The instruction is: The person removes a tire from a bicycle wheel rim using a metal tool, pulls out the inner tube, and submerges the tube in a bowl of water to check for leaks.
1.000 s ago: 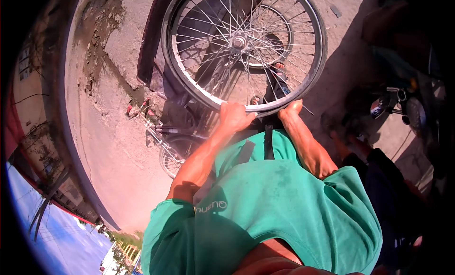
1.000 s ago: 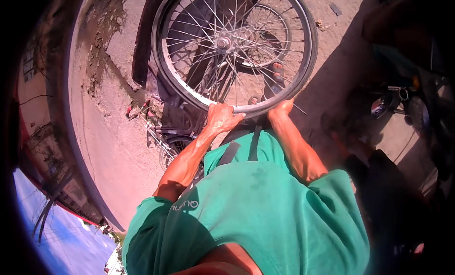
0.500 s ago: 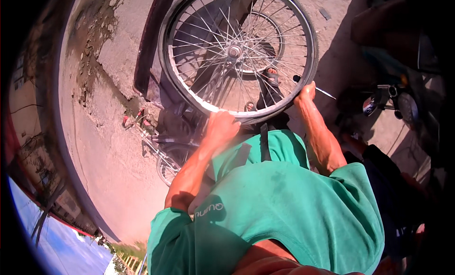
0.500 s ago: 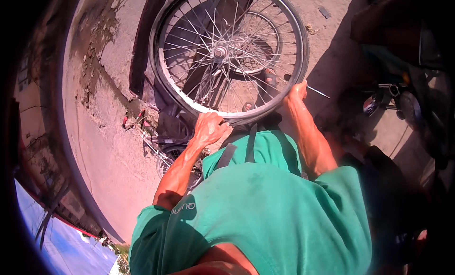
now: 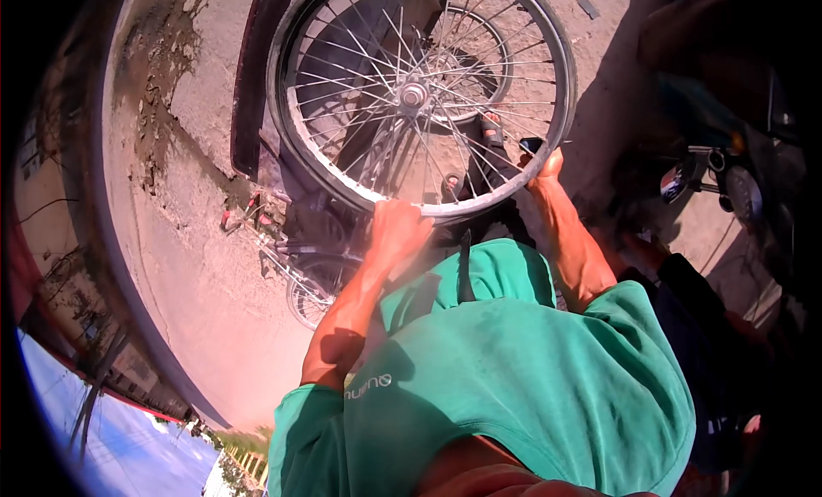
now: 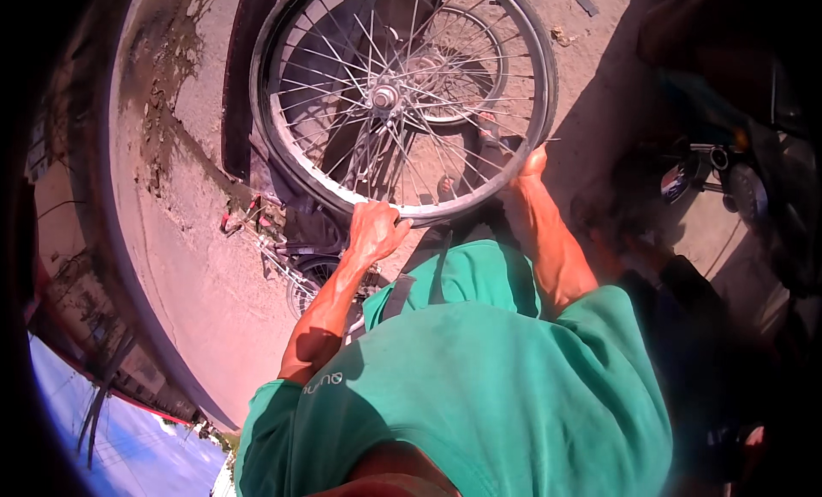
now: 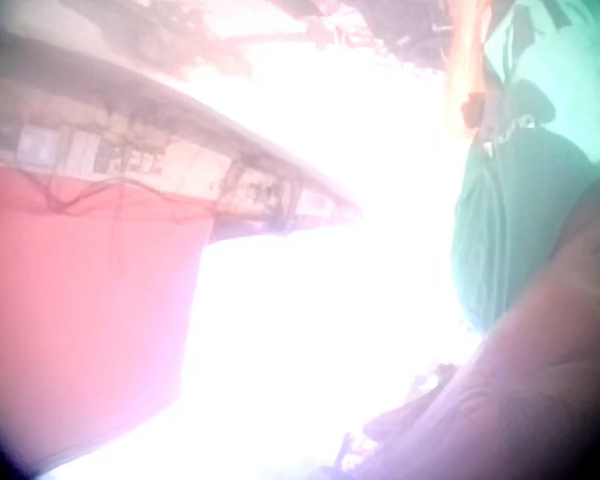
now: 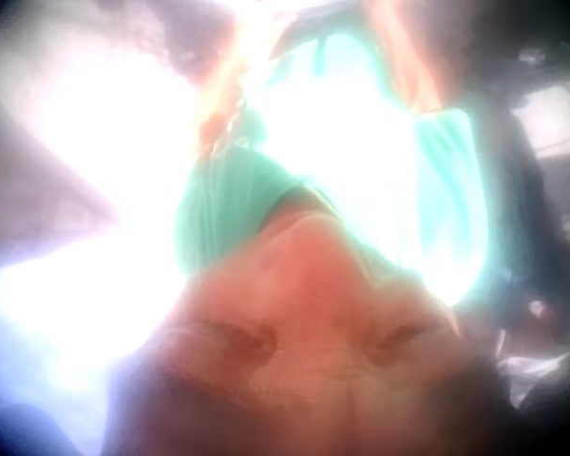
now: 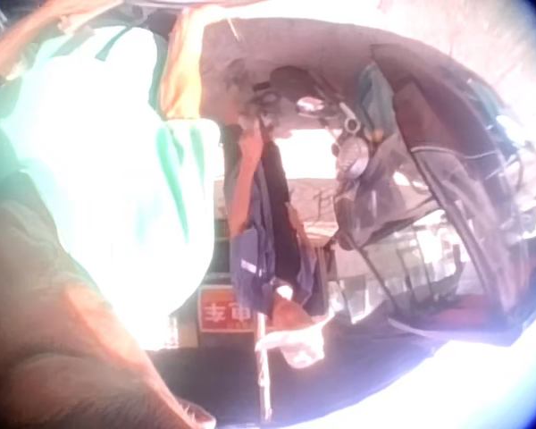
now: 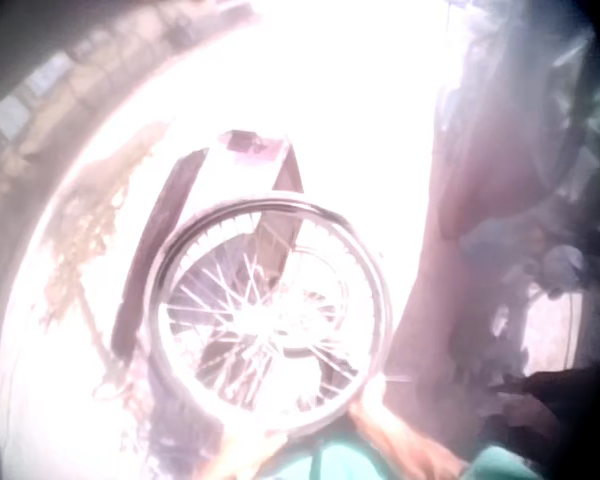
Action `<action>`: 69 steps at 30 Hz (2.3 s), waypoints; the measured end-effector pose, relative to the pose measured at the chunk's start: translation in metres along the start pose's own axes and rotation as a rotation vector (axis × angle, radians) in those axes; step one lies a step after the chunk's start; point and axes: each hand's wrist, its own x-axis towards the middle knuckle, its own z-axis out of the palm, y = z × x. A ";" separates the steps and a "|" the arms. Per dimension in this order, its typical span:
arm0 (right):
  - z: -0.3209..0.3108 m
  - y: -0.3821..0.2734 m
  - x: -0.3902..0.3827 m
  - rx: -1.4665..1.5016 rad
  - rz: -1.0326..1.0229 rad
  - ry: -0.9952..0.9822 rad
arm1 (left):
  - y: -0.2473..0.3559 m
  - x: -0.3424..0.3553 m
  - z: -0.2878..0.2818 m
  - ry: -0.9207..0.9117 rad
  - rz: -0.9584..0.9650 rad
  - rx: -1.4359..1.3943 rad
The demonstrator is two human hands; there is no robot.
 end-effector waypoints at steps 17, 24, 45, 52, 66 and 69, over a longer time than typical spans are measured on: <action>0.021 -0.024 -0.093 0.117 0.062 0.135 | 0.019 -0.028 0.011 0.114 0.015 -0.067; 0.004 0.021 -0.081 0.198 0.057 0.186 | 0.045 -0.010 0.034 0.001 -0.145 0.060; 0.067 -0.093 -0.091 0.112 0.056 0.235 | 0.032 -0.016 0.027 -0.059 -0.005 -0.078; 0.059 -0.075 -0.057 0.078 0.054 0.032 | 0.027 -0.003 0.033 -0.041 -0.052 -0.077; 0.049 -0.049 -0.101 0.205 0.110 -0.023 | 0.013 0.002 0.011 -0.224 -0.074 0.124; 0.037 -0.041 -0.093 0.147 0.080 0.000 | 0.013 -0.014 0.010 -0.109 -0.016 0.072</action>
